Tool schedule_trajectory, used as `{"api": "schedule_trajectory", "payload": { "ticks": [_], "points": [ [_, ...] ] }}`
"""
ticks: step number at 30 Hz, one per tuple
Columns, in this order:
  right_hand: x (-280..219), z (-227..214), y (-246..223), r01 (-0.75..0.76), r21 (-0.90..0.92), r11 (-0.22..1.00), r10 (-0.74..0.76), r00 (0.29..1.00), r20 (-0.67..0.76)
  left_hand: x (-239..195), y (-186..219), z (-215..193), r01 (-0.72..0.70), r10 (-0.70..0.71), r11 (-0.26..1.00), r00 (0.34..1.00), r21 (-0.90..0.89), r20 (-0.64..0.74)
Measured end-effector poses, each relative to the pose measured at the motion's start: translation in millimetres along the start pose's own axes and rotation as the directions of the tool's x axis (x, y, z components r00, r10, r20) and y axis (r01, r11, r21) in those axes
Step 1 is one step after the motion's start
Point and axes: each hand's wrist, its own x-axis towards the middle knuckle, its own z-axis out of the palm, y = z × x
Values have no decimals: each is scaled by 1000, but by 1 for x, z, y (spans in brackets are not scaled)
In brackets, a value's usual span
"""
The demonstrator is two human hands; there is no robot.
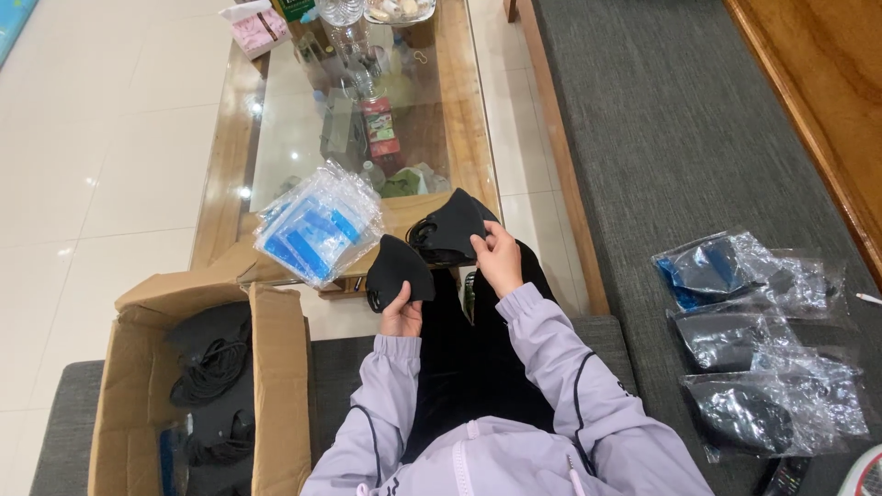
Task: Packaging black fabric masks into individual plastic bags
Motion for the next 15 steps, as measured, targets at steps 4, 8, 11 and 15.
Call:
{"api": "schedule_trajectory", "payload": {
  "ticks": [4, 8, 11, 15],
  "points": [
    [-14, -14, -30, 11, -341, 940, -16, 1000, -13, 23, -15, -42, 25, -26, 999, 1000, 33, 4],
    [-33, -20, -63, 6, -466, 885, -5, 1000, 3, 20, -23, -52, 47, -46, 997, 999, 60, -11],
    [-39, -22, -78, 74, -548, 833, -70, 997, 27, 26, -22, -50, 29, -28, 996, 1000, 89, -12],
    [-42, -20, -69, 178, -615, 768, -195, 980, 40, -11, -6, 8, 40, -40, 995, 999, 96, 5]
  ]
}}
